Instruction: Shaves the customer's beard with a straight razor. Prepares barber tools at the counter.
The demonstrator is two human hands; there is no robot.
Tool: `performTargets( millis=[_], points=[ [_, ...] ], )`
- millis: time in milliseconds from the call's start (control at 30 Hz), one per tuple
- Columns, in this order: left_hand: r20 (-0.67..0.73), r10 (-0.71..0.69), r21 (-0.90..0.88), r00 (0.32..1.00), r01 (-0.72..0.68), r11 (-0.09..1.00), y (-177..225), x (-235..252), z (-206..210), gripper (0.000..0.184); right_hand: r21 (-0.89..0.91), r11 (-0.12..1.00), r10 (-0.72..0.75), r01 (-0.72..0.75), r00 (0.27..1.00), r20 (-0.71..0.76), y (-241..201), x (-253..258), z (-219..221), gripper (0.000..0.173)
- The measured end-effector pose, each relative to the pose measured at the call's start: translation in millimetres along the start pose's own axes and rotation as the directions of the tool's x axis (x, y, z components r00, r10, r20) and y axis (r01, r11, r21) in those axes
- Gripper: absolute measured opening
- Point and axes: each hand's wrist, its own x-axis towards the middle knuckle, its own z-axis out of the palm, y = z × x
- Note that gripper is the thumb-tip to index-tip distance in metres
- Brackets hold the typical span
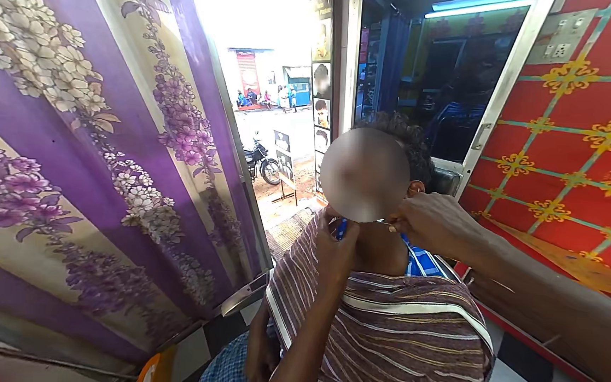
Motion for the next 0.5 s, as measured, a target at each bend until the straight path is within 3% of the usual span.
performTargets(
  millis=[333,500],
  points=[
    [-0.016,-0.001,0.008,1.000,0.001,1.000,-4.7,1.3,1.1,0.059,-0.065,0.997,0.043,-0.049,0.995,-0.088,-3.0,3.4,-10.4,0.015],
    [-0.014,-0.008,-0.003,1.000,0.008,1.000,-4.2,1.0,0.4,0.056,-0.051,0.999,-0.015,0.018,0.999,0.045,-2.9,5.5,-12.1,0.015]
  ],
)
